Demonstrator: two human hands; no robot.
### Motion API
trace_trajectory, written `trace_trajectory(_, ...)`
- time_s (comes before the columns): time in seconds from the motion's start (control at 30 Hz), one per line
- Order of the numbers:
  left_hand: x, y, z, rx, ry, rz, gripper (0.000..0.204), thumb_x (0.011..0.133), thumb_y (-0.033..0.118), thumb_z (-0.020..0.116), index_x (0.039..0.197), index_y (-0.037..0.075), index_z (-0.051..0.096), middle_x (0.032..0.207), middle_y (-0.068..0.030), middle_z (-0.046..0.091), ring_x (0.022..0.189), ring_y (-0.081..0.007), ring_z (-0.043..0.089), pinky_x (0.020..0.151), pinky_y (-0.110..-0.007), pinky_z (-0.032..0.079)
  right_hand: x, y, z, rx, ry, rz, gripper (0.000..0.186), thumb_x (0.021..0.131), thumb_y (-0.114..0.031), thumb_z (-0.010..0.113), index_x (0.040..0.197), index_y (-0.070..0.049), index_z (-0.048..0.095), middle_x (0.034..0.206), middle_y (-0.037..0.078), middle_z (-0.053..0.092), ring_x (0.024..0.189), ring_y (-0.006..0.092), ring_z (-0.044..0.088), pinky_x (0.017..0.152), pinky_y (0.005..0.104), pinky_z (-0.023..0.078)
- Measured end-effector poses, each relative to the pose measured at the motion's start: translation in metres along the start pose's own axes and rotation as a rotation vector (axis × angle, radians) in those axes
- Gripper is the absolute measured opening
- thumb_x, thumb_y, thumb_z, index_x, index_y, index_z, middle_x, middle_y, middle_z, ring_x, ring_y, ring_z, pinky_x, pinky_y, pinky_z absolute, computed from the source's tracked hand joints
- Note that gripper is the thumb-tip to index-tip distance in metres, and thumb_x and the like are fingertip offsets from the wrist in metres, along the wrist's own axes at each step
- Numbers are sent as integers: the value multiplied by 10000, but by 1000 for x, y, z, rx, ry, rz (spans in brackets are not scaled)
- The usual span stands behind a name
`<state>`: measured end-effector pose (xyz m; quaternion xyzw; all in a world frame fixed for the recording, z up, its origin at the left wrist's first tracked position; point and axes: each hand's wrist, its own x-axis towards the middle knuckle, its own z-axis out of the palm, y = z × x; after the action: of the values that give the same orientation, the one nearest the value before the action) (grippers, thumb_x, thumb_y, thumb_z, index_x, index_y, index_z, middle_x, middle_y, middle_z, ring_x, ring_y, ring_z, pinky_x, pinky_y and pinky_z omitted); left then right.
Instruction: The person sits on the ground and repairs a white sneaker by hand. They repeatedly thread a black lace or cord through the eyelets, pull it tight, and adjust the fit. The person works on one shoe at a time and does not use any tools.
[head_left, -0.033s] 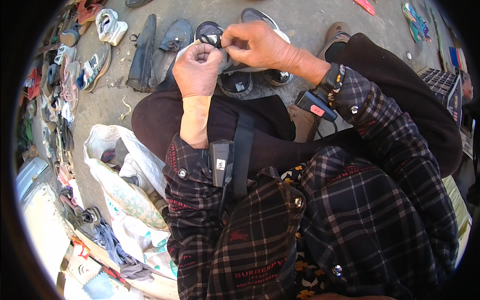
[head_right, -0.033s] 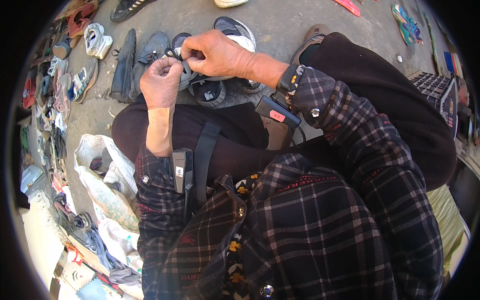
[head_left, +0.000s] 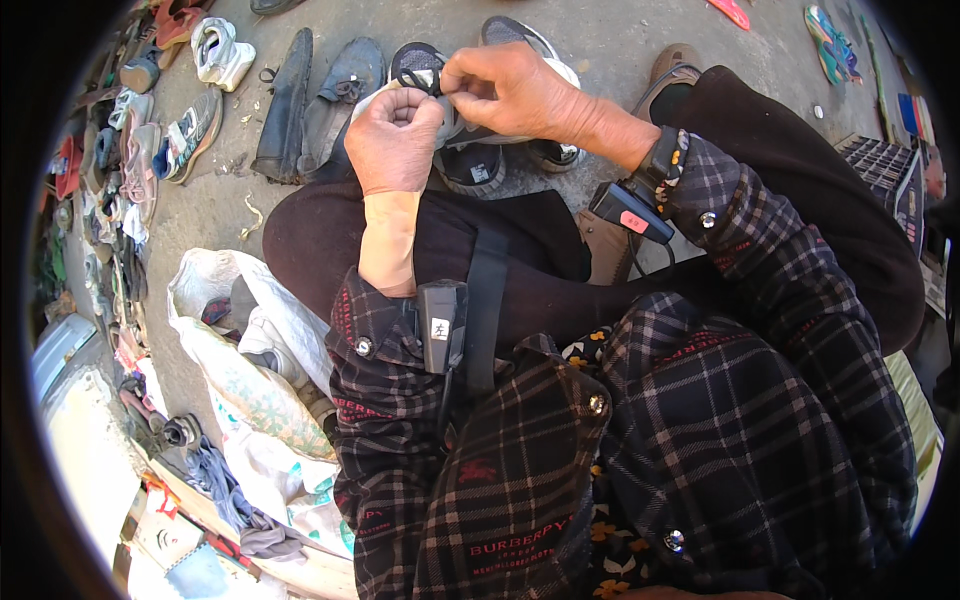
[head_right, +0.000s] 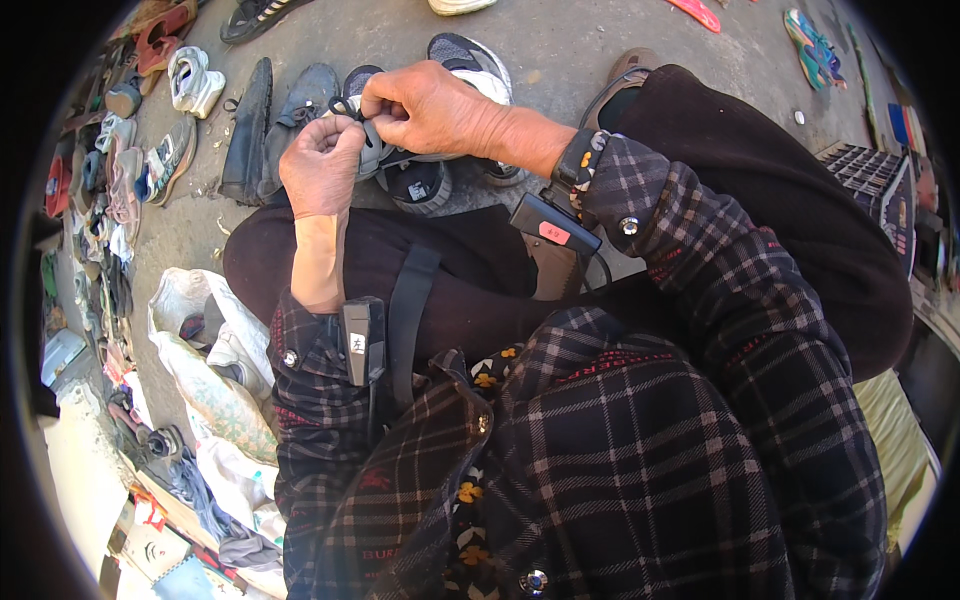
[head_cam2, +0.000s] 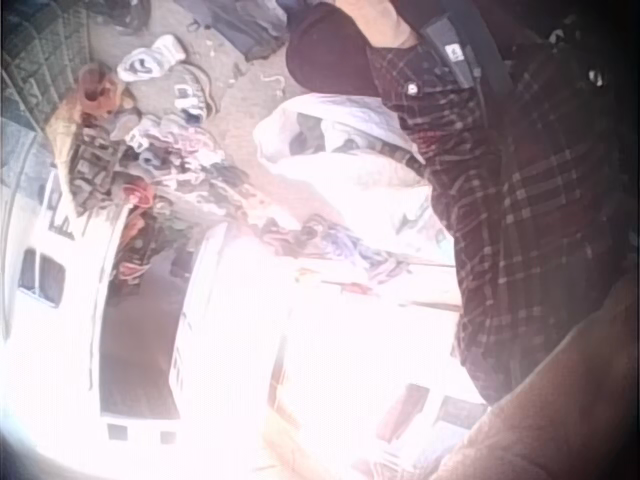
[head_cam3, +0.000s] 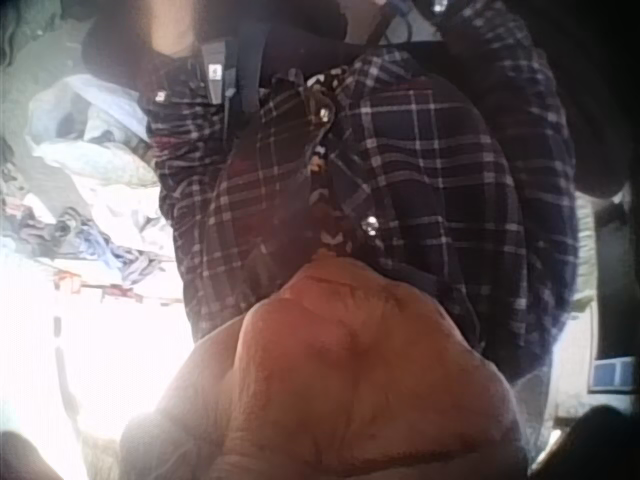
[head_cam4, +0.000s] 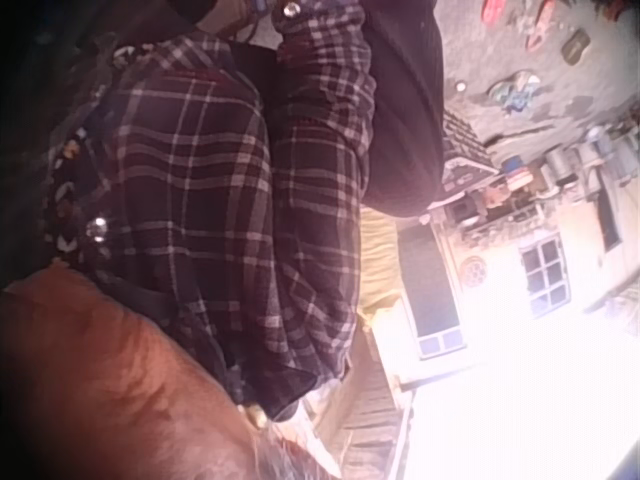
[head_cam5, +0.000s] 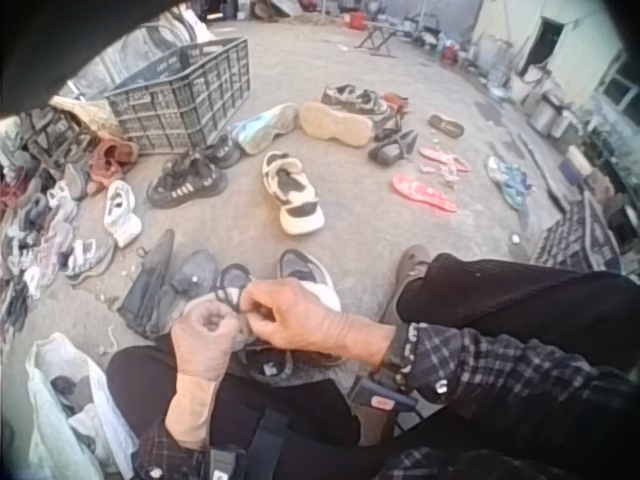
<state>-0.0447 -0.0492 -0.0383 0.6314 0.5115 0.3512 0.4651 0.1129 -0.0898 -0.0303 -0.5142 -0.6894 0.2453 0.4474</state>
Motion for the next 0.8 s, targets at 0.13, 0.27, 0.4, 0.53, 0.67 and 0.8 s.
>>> trace_trajectory(0.13, -1, 1, 1, -15, -14, 0, 104, 682, 90, 655, 726, -4, 650, 612, -6, 610, 561, -46, 556, 553, -192, 457, 0, -1, 4, -40, 12, 8, 63, 716, -46, 585, 771, -31, 557, 659, 132, 594, 612, 297, 595, 545, 342, 463)
trace_trajectory(0.27, 0, 2, 1, -4, -17, 12, 95, 681, 90, 657, 717, 2, 652, 608, -5, 609, 556, -47, 552, 551, -192, 454, 3, -2, 8, -203, -2, 0, 81, 718, -71, 591, 768, -33, 540, 680, 141, 591, 642, 329, 598, 549, 374, 476)
trace_trajectory(0.4, 2, 2, 3, 25, 5, 40, 92, 680, 93, 658, 711, 7, 653, 600, -6, 606, 550, -47, 548, 550, -194, 453, 4, -4, 12, -414, 20, -93, 136, 707, -98, 618, 800, -32, 542, 737, 144, 596, 669, 328, 609, 566, 386, 496)
trace_trajectory(0.53, 1, 2, 3, 25, 6, 40, 94, 682, 93, 656, 708, 2, 651, 598, -13, 608, 545, -50, 551, 548, -198, 457, 3, -9, 12, -525, -8, -63, 168, 691, -108, 637, 813, -32, 550, 772, 141, 604, 680, 321, 616, 571, 382, 504)
trace_trajectory(0.67, 1, 5, 3, 59, -16, 21, 97, 683, 90, 655, 708, -4, 644, 601, -23, 613, 537, -59, 557, 544, -203, 461, 4, -11, 12, -557, -45, -90, 162, 674, -109, 647, 792, -36, 565, 773, 133, 610, 685, 317, 620, 564, 371, 502)
trace_trajectory(0.8, 0, 6, 1, 83, -53, 58, 90, 681, 83, 652, 699, -3, 634, 591, -22, 606, 529, -61, 553, 534, -205, 456, 7, -5, 8, -539, -80, -131, 129, 648, -101, 641, 753, -59, 580, 763, 113, 612, 672, 311, 614, 559, 376, 494)
